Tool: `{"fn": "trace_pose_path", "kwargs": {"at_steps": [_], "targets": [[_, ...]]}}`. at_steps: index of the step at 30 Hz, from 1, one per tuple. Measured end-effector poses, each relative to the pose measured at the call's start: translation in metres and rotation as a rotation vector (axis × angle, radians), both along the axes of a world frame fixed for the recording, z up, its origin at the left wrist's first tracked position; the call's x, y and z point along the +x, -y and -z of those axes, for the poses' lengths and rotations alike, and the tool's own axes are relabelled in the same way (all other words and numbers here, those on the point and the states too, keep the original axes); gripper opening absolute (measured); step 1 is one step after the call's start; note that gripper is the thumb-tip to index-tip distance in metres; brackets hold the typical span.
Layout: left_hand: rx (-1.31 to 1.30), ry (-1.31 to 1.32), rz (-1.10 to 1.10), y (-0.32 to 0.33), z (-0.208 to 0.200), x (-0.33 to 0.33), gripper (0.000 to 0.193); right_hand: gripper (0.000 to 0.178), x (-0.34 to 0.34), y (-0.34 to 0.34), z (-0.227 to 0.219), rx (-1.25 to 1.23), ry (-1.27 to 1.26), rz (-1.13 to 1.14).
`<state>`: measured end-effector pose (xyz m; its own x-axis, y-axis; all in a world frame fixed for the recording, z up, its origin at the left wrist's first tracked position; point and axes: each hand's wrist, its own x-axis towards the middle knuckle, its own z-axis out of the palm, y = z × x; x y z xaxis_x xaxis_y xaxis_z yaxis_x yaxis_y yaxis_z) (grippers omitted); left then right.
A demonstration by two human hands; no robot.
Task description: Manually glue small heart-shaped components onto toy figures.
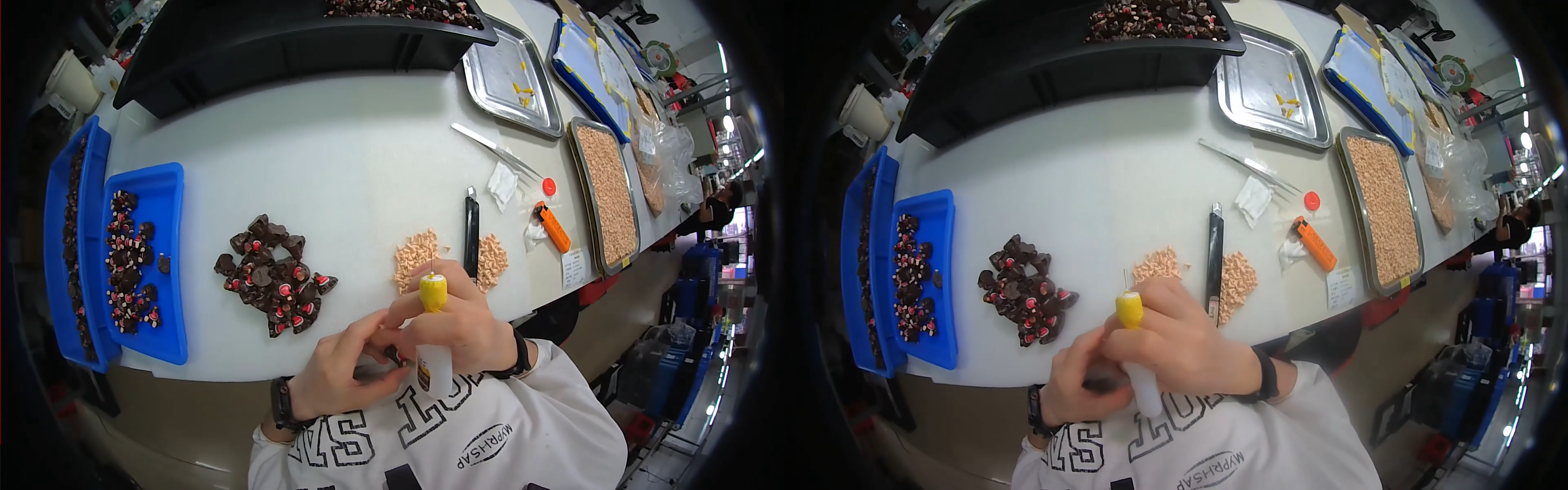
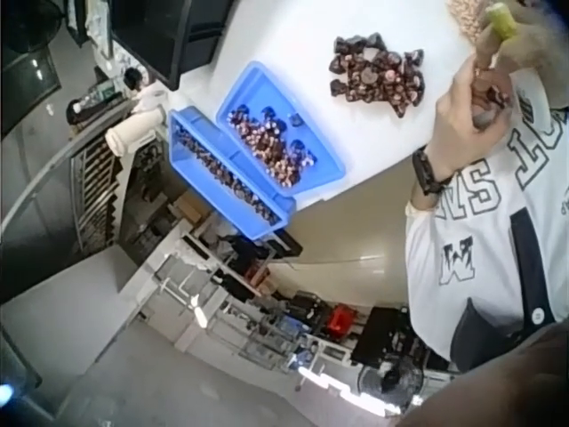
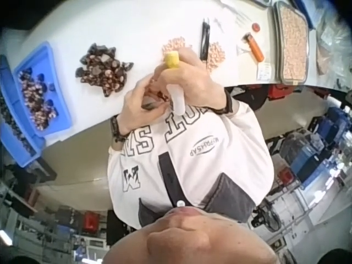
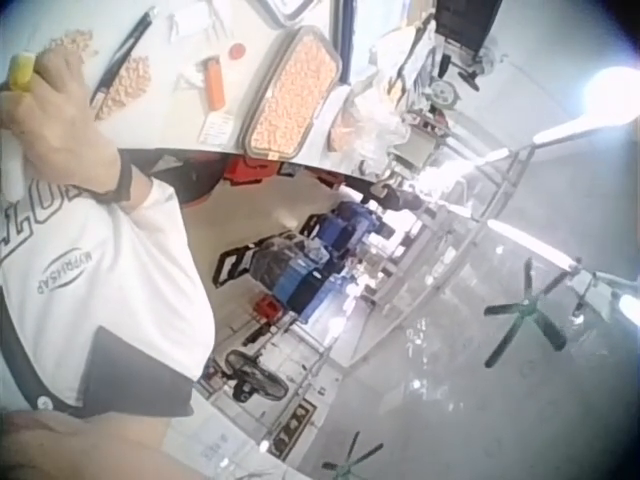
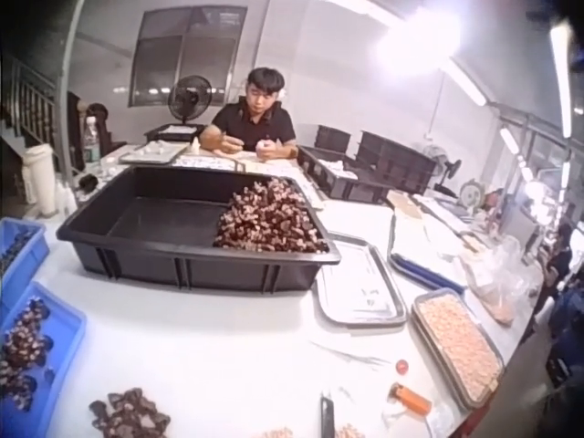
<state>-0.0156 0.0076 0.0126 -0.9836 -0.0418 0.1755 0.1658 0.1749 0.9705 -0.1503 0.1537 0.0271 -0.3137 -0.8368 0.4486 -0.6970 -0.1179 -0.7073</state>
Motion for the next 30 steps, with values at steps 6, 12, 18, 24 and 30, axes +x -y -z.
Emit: {"fn": "trace_pose_path", "kwargs": {"at_steps": [6, 12, 18, 24, 30], "targets": [[0.127, 0.020, 0.139, 0.012, 0.002, 0.004, 0.067, 0.023, 0.007, 0.010, -0.003, -0.127, -0.180, 0.019], [0.376, 0.084, 0.192, 0.011, 0.010, 0.010, 0.076, 0.029, 0.008, 0.012, 0.003, -0.285, -0.252, 0.007], [0.436, 0.087, 0.270, 0.013, 0.016, 0.014, 0.088, 0.031, 0.010, 0.011, 0.007, -0.328, -0.269, 0.012], [0.325, 0.070, 0.320, 0.015, 0.008, 0.012, 0.095, 0.031, 0.007, 0.010, 0.005, -0.308, -0.169, -0.005], [0.393, 0.123, 0.310, 0.012, 0.009, 0.015, 0.090, 0.016, 0.003, 0.002, -0.008, -0.110, 0.203, -0.106]]}}
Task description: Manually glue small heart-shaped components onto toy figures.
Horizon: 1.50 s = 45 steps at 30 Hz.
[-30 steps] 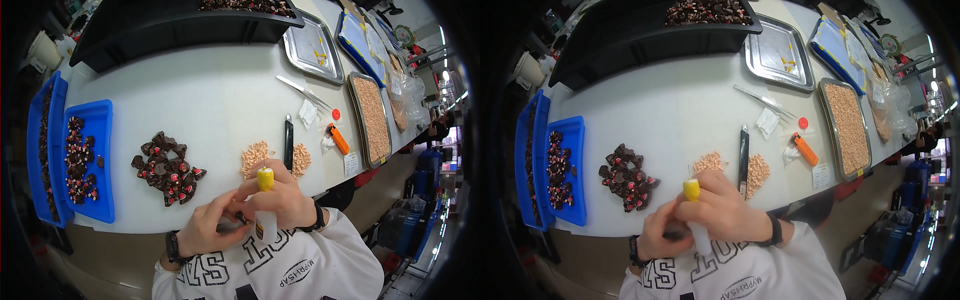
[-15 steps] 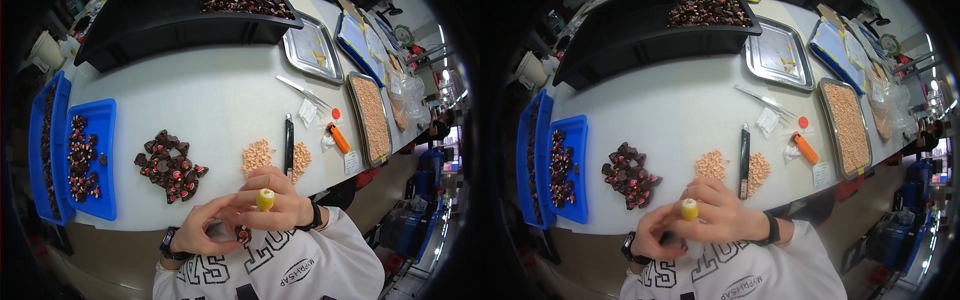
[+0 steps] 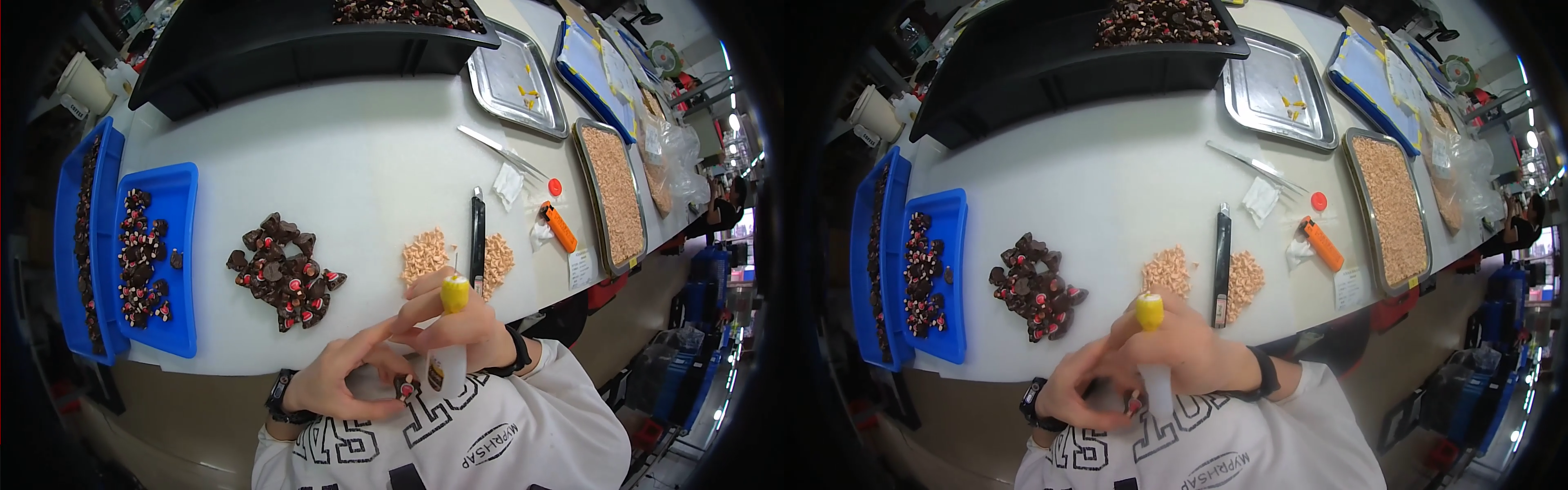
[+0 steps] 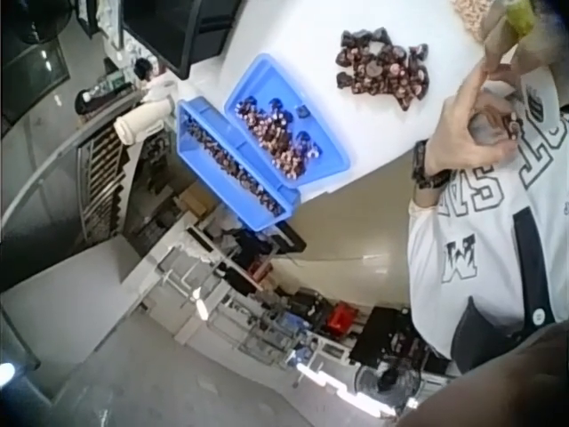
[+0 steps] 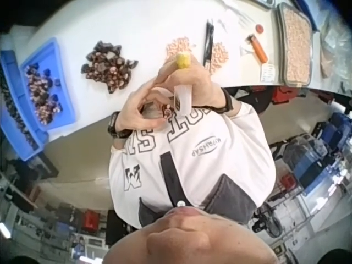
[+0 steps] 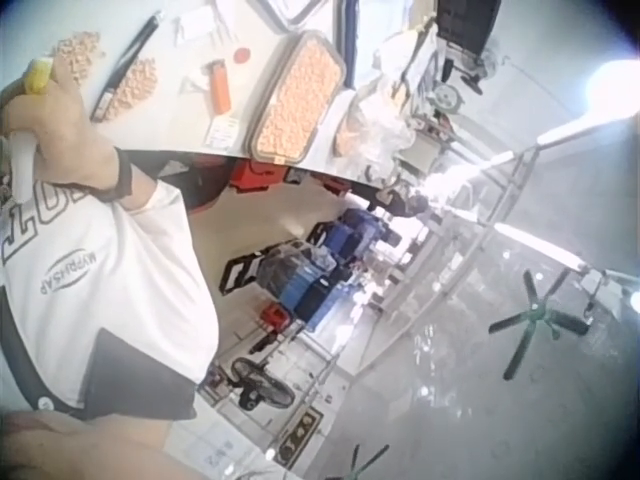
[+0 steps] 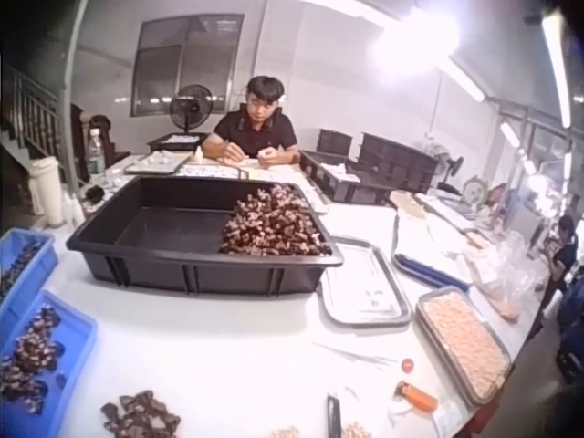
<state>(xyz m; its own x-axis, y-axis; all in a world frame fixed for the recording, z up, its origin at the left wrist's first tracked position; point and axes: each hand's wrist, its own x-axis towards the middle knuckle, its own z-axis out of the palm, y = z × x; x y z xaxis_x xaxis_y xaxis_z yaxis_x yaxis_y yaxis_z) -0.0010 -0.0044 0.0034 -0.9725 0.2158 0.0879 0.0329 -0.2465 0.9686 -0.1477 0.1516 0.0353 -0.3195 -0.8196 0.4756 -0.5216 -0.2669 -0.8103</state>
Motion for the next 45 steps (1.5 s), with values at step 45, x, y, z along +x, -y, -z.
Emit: {"fn": "trace_pose_path", "kwargs": {"at_steps": [45], "targets": [[-0.300, -0.290, -0.708, -0.015, 0.006, -0.005, 0.033, 0.025, 0.010, 0.002, 0.013, -0.018, 0.226, 0.013]]}}
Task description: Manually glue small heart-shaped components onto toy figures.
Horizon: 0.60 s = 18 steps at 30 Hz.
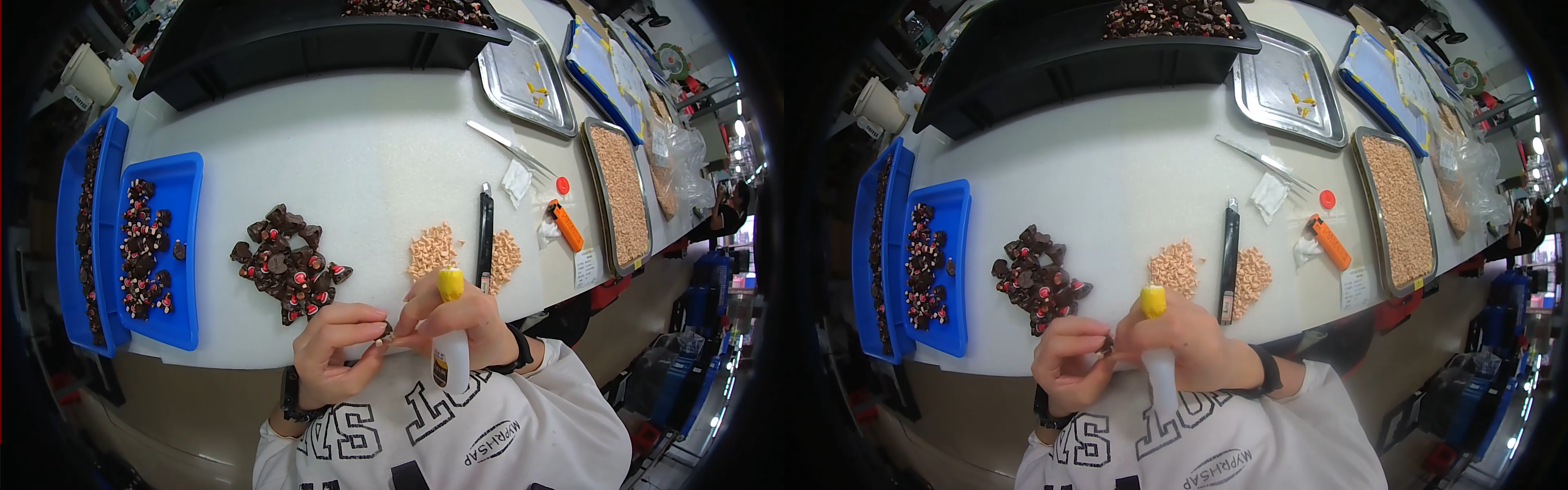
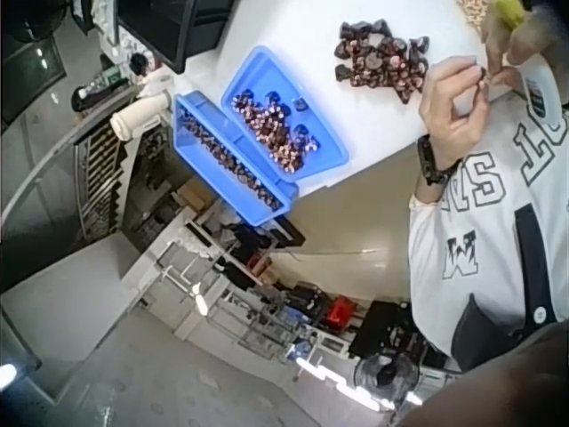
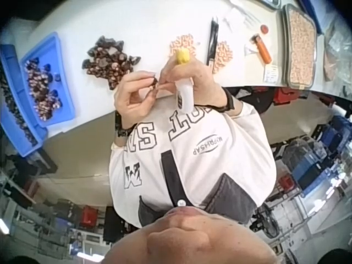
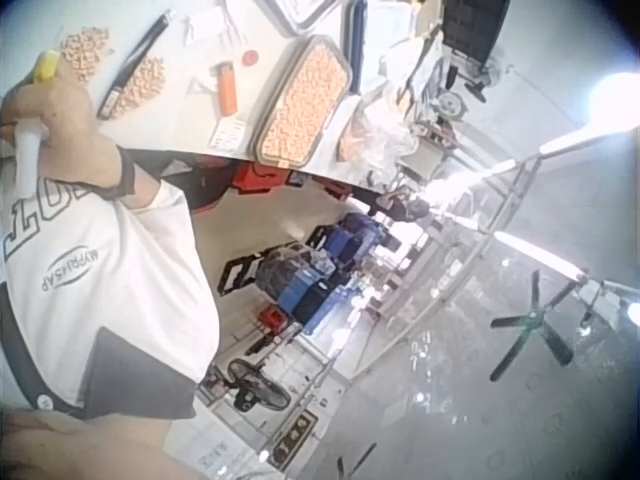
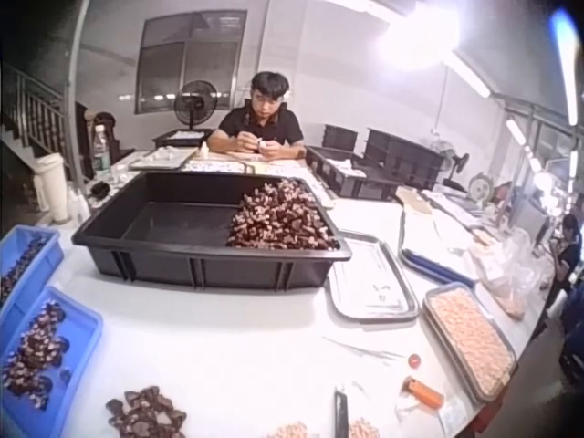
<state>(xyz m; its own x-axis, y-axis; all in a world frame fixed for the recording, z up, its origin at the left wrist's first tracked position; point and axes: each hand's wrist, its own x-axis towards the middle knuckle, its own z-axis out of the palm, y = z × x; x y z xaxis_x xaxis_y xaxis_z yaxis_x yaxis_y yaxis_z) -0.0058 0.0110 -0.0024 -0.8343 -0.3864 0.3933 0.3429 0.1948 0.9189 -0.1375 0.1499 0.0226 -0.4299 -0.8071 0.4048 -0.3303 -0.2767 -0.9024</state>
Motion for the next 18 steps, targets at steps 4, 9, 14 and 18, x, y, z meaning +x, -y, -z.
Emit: {"fn": "trace_pose_path", "kwargs": {"at_steps": [4, 9, 14, 18], "targets": [[-0.122, -0.029, -0.008, 0.000, 0.000, -0.002, 0.034, 0.030, 0.001, -0.001, 0.002, -0.003, 0.049, 0.005], [-0.176, -0.059, -0.012, -0.002, 0.000, -0.001, 0.034, 0.031, 0.002, -0.002, 0.011, -0.074, 0.162, -0.026], [-0.185, -0.090, 0.022, 0.000, 0.001, -0.001, 0.034, 0.032, 0.002, -0.004, 0.007, 0.028, 0.227, 0.006], [-0.144, -0.076, 0.014, 0.000, -0.001, -0.001, 0.037, 0.047, -0.015, 0.000, -0.007, 0.090, -0.107, -0.131]]}}
